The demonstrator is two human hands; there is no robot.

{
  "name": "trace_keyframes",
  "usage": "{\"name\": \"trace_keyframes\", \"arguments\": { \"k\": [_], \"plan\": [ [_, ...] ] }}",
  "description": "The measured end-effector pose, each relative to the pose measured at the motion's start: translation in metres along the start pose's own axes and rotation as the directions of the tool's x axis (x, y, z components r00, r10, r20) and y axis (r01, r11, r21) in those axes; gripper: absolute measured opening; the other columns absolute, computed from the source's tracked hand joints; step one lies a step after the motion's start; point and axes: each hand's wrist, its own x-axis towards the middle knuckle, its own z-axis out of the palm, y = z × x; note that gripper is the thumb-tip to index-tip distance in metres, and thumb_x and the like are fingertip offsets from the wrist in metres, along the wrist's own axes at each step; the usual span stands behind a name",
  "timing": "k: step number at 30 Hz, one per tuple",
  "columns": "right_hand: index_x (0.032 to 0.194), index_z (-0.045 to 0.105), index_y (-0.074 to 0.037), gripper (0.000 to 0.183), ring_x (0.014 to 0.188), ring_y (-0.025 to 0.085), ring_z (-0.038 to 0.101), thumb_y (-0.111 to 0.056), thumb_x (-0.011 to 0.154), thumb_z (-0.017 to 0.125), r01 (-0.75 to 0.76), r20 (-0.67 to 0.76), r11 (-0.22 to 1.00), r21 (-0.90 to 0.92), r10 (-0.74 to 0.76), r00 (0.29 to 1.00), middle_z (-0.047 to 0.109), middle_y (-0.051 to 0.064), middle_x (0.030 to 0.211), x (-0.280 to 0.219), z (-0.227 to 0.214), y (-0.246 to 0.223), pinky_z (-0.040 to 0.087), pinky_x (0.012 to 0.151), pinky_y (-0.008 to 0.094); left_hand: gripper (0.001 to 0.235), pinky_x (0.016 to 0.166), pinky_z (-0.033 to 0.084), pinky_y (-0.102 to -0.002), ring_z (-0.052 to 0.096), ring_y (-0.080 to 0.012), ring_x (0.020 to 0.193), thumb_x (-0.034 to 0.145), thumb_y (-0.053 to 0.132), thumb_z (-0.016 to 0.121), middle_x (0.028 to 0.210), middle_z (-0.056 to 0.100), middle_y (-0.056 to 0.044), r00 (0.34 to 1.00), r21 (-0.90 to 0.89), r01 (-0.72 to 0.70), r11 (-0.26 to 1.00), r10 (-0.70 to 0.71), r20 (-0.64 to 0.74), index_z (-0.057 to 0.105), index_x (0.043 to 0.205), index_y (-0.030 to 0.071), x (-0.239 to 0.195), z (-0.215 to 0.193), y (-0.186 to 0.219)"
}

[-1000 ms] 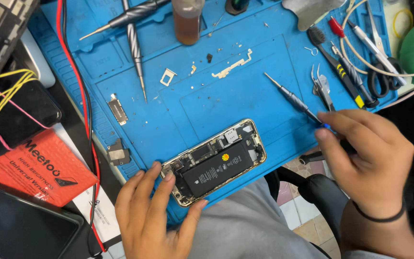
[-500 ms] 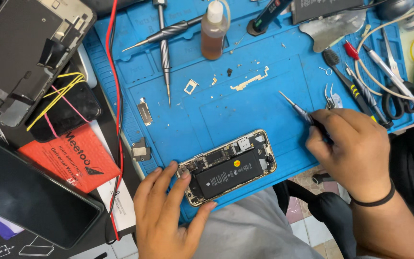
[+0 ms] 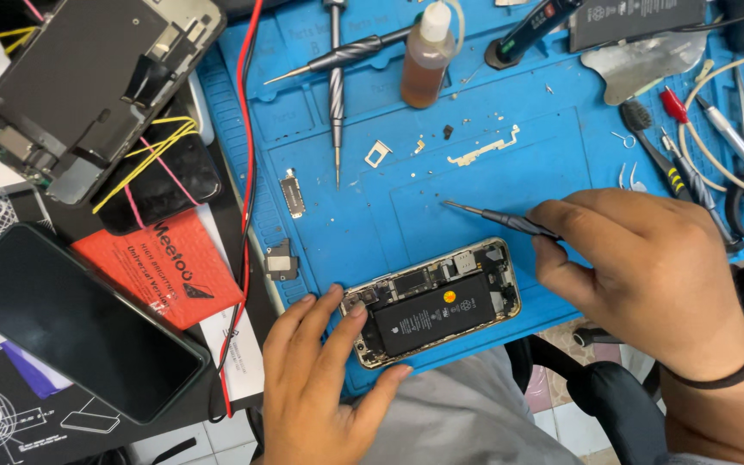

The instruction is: The person uses a screwdriver to remove screws from a disassembled smartphone and then uses tweezers to lift and reposition internal components, including a small black part and a white connector, on a blue work mat.

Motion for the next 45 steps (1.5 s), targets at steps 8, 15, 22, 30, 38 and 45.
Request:
{"name": "trace_keyframes", "arguments": {
  "k": [8,15,22,30,38,45],
  "plan": [
    [0.095,0.071,0.000,0.024,0.071,0.027,0.068,-0.005,0.074,0.081,-0.054,-0.043,0.989,0.141,0.061,0.997,0.072,0.013,0.089,-0.008,0.008,0.002,0.052,0.060,0.034,0.045,0.102,0.054,-0.046,0.067,-0.0386,0.117,0.072,0.014,0.091,0.115,0.072,-0.017,0.967,-0.204,-0.016,0.979,-0.037,-0.253,0.066,0.107,0.005,0.002,-0.007,0.015],
    [0.099,0.072,-0.003,0.028,0.079,0.014,0.074,-0.012,0.074,0.083,-0.178,0.094,0.795,0.580,0.151,0.984,0.075,0.008,0.097,-0.053,0.017,0.020,0.057,0.066,0.025,0.053,0.087,0.064,-0.034,0.078,-0.0251,0.099,0.089,-0.006,0.086,0.110,0.076,-0.015,0.975,-0.581,-0.148,0.801,0.020,-0.222,0.056,0.132,0.002,0.020,-0.018,0.021],
    [0.101,0.076,-0.003,0.024,0.074,0.014,0.069,-0.010,0.078,0.081,-0.211,0.146,0.645,0.734,0.153,0.977,0.075,0.008,0.096,-0.080,0.037,0.024,0.057,0.062,0.023,0.073,0.106,0.052,-0.034,0.073,-0.0195,0.107,0.093,-0.005,0.084,0.113,0.075,-0.012,0.987,-0.622,-0.158,0.767,0.099,-0.130,0.039,0.151,0.005,0.032,-0.017,0.023],
    [0.098,0.076,-0.002,0.024,0.072,0.014,0.070,-0.011,0.076,0.079,-0.189,0.168,0.589,0.786,0.091,0.982,0.079,0.007,0.088,-0.072,0.036,0.017,0.057,0.060,0.024,0.076,0.108,0.050,-0.036,0.070,-0.0182,0.106,0.093,-0.007,0.082,0.110,0.076,-0.012,0.983,-0.653,-0.183,0.735,0.160,-0.095,0.037,0.153,0.007,0.028,-0.015,0.013],
    [0.100,0.079,-0.002,0.026,0.065,0.010,0.067,-0.013,0.077,0.082,-0.218,0.186,0.510,0.832,0.113,0.976,0.075,0.007,0.093,-0.081,0.042,0.014,0.051,0.056,0.022,0.073,0.099,0.057,-0.033,0.070,-0.0201,0.107,0.093,-0.006,0.082,0.105,0.076,-0.011,0.968,-0.589,-0.233,0.774,0.240,-0.067,0.039,0.150,0.007,0.032,-0.017,0.013],
    [0.100,0.079,-0.002,0.026,0.067,0.011,0.066,-0.014,0.077,0.083,-0.205,0.177,0.522,0.828,0.103,0.979,0.076,0.007,0.093,-0.079,0.042,0.016,0.051,0.056,0.022,0.077,0.107,0.051,-0.039,0.071,-0.0216,0.104,0.086,-0.004,0.085,0.098,0.076,-0.009,0.971,-0.565,-0.220,0.795,0.236,-0.045,0.041,0.148,0.006,0.037,-0.019,0.019]
  ]
}}
